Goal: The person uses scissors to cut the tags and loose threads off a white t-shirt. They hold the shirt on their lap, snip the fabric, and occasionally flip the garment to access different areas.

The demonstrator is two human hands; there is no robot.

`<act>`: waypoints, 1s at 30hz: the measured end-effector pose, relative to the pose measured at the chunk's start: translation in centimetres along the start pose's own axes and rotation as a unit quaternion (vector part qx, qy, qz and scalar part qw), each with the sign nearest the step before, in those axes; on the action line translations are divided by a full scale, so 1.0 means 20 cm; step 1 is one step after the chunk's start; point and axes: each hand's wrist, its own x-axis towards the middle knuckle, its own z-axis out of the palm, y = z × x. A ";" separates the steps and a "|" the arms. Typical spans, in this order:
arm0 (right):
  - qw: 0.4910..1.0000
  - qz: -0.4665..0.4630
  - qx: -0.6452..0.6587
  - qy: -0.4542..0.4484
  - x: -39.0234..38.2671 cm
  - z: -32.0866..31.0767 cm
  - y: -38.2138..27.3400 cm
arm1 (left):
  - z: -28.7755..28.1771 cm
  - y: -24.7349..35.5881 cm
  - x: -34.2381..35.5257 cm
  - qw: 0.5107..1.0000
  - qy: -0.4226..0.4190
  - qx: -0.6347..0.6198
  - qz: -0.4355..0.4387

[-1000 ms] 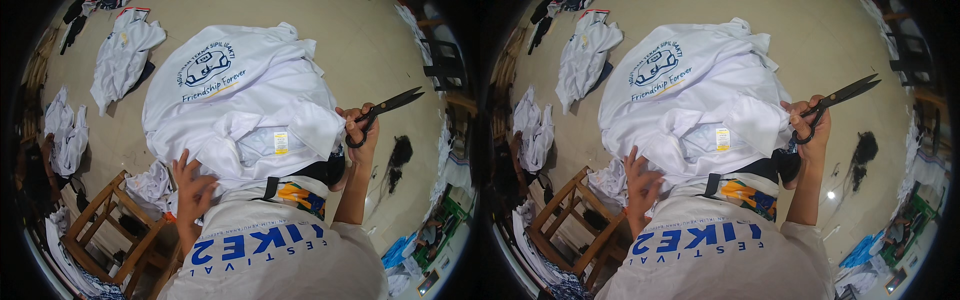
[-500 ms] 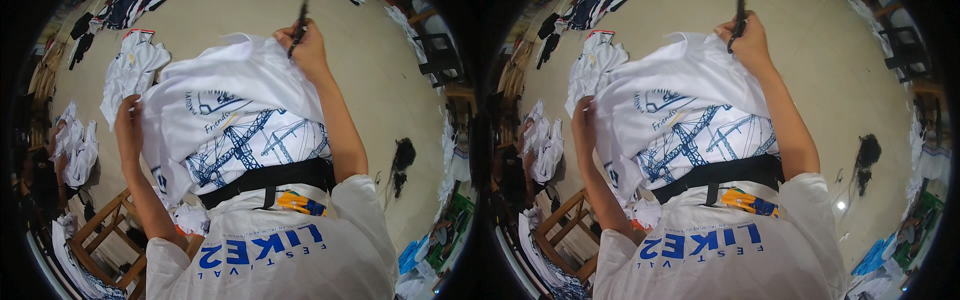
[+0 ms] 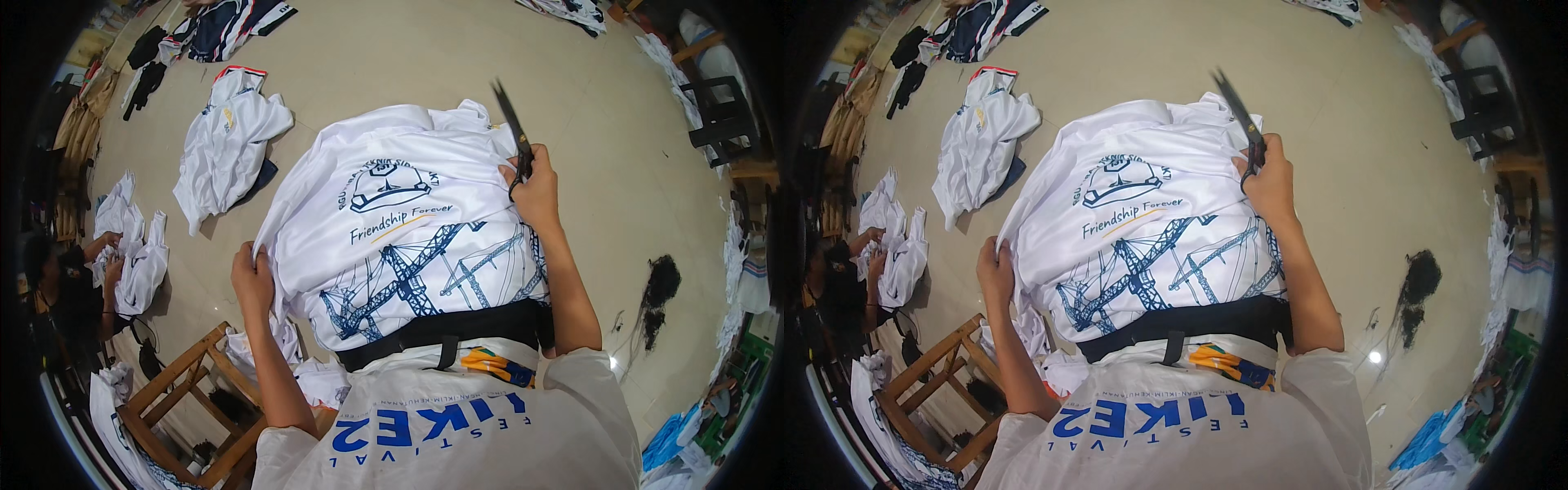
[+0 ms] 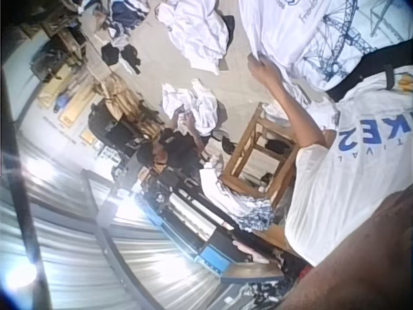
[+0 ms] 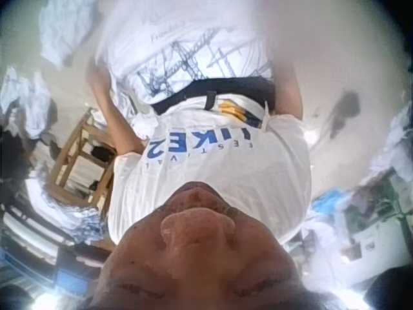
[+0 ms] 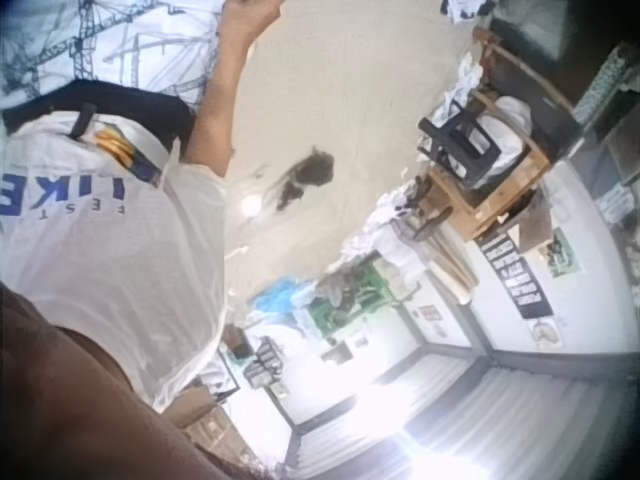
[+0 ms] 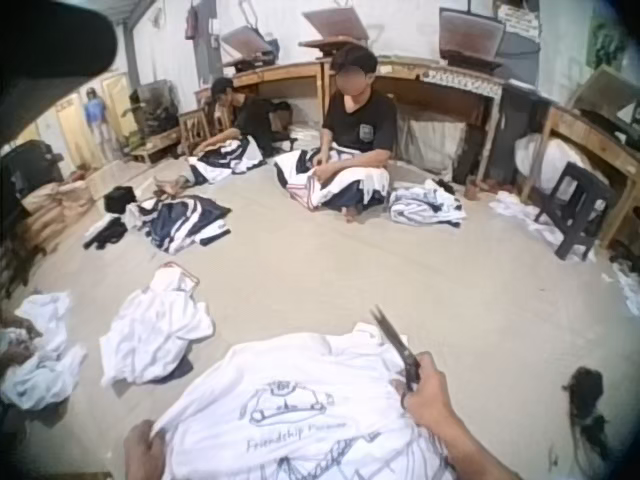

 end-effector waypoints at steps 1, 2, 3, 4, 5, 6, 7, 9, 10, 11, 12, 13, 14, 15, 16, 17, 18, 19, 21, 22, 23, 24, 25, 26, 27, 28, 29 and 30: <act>1.000 0.017 0.012 0.005 0.02 -0.01 -0.01 | -0.01 0.00 0.00 0.999 0.026 0.018 0.023; 0.999 0.034 0.023 0.010 0.03 -0.02 -0.01 | -0.03 -0.01 0.02 1.000 0.024 -0.015 -0.001; 0.999 0.036 0.034 0.015 0.05 -0.02 0.01 | -0.04 -0.01 0.04 0.998 0.022 -0.049 -0.025; 0.999 0.038 0.032 0.012 0.07 -0.02 0.00 | -0.07 -0.01 0.06 0.995 0.021 -0.082 -0.050; 0.999 0.040 0.029 0.010 0.08 -0.02 -0.01 | -0.09 -0.03 0.10 0.986 -0.008 -0.122 -0.113; 0.999 0.043 0.025 0.009 0.09 -0.03 -0.01 | -0.08 -0.03 0.11 0.992 0.009 -0.089 -0.084; 0.999 0.036 0.036 0.006 0.09 -0.02 -0.01 | -0.07 -0.03 0.12 0.996 0.027 -0.055 -0.057; 0.998 0.020 0.062 -0.003 0.10 0.00 -0.03 | -0.06 -0.13 0.20 0.991 0.064 0.088 0.080; 0.998 0.014 0.060 0.012 0.09 0.00 -0.04 | -0.02 -0.02 0.25 0.989 0.054 0.059 0.120; 0.998 0.008 0.061 0.026 0.09 0.00 -0.06 | 0.02 0.16 0.28 0.985 0.047 0.033 0.160; 0.997 0.001 0.062 0.041 0.09 -0.01 -0.08 | 0.07 0.31 0.31 0.988 -0.015 -0.031 0.149; 0.996 0.004 0.074 0.049 0.09 -0.01 -0.11 | 0.14 0.45 0.33 0.987 -0.070 -0.082 0.122; 0.994 0.008 0.087 0.058 0.09 -0.01 -0.15 | 0.22 0.54 0.38 0.975 -0.108 -0.082 0.176; 0.993 0.011 0.102 0.062 0.09 0.00 -0.19 | 0.31 0.59 0.42 0.964 -0.122 -0.079 0.223; 0.991 0.017 0.130 0.040 0.09 0.02 -0.24 | 0.41 0.62 0.47 0.962 -0.131 -0.062 0.231; 0.987 0.023 0.161 0.018 0.09 0.03 -0.29 | 0.54 0.60 0.54 0.965 -0.120 -0.073 0.221; 0.982 0.034 0.186 0.007 0.09 0.02 -0.32 | 0.66 0.64 0.60 0.959 -0.104 -0.017 0.263; 0.980 0.025 0.199 -0.001 0.08 0.02 -0.35 | 0.76 0.64 0.65 0.958 -0.101 -0.017 0.268; 0.975 0.011 0.223 -0.017 0.04 0.02 -0.41 | 0.88 0.67 0.69 0.960 -0.113 0.038 0.255; 0.973 0.006 0.228 -0.026 0.02 0.02 -0.43 | 0.92 0.69 0.71 0.959 -0.121 0.065 0.249; 0.972 0.001 0.234 -0.036 0.00 0.02 -0.44 | 0.95 0.70 0.70 0.964 -0.110 0.047 0.239; 0.969 -0.004 0.241 -0.046 0.00 0.02 -0.45 | 0.98 0.69 0.71 0.964 -0.110 0.033 0.241; 0.971 -0.002 0.233 -0.045 -0.02 0.03 -0.45 | 1.00 0.67 0.72 0.964 -0.111 0.021 0.241; 0.969 0.010 0.242 -0.047 -0.02 0.03 -0.44 | 1.02 0.64 0.72 0.964 -0.113 0.009 0.241; 0.967 0.022 0.250 -0.049 -0.02 0.03 -0.44 | 1.04 0.62 0.73 0.966 -0.106 0.008 0.237; 0.964 0.035 0.257 -0.051 -0.02 0.03 -0.44 | 1.05 0.62 0.72 0.967 -0.101 0.006 0.233; 0.963 0.040 0.264 -0.045 -0.02 0.04 -0.42 | 1.06 0.63 0.71 0.969 -0.095 0.004 0.229; 0.961 0.046 0.270 -0.039 -0.02 0.05 -0.40 | 1.07 0.63 0.71 0.968 -0.106 0.000 0.227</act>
